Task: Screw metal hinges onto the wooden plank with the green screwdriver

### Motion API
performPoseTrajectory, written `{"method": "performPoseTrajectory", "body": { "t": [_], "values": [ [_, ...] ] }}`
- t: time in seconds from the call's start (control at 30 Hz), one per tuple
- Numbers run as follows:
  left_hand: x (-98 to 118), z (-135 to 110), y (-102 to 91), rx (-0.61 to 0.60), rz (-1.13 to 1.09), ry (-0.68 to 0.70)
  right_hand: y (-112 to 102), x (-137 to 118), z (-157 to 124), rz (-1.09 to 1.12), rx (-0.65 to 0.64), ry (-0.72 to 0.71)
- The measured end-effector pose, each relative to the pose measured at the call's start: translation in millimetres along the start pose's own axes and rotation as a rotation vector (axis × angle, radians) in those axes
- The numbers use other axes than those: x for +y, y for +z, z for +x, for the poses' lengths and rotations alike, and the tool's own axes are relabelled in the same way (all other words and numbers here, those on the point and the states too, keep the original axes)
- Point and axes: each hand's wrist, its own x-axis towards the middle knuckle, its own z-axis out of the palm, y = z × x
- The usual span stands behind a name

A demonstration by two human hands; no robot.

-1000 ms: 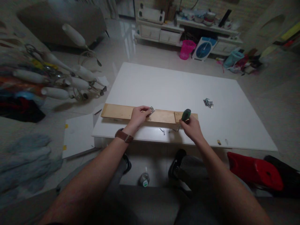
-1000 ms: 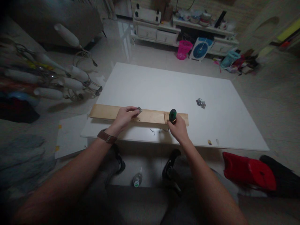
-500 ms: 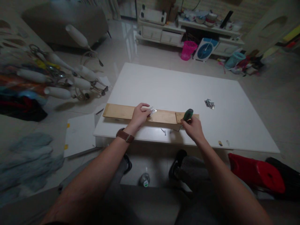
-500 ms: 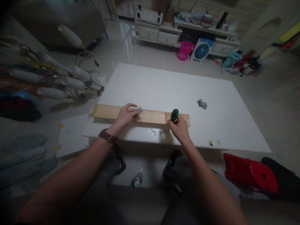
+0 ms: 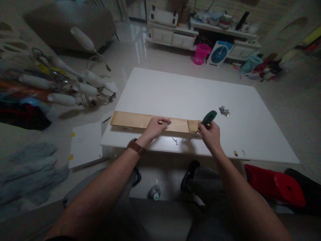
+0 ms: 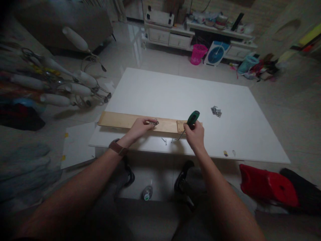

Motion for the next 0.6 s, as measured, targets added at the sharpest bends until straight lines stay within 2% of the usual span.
{"method": "performPoseTrajectory", "body": {
  "t": [0.17,0.4,0.6],
  "values": [
    [-6,-1,5.8,-0.083,0.114,0.063,-1,-6,1,0.091,0.028,0.034],
    [-18,-13,21.4,-0.251,0.277,0.264,-1,-13,1,0.235,0.025,0.087],
    [-34,-20,37.2,-0.393,0.338,0.286,2,-14,0,0.321,0.015,0.086]
  ]
}}
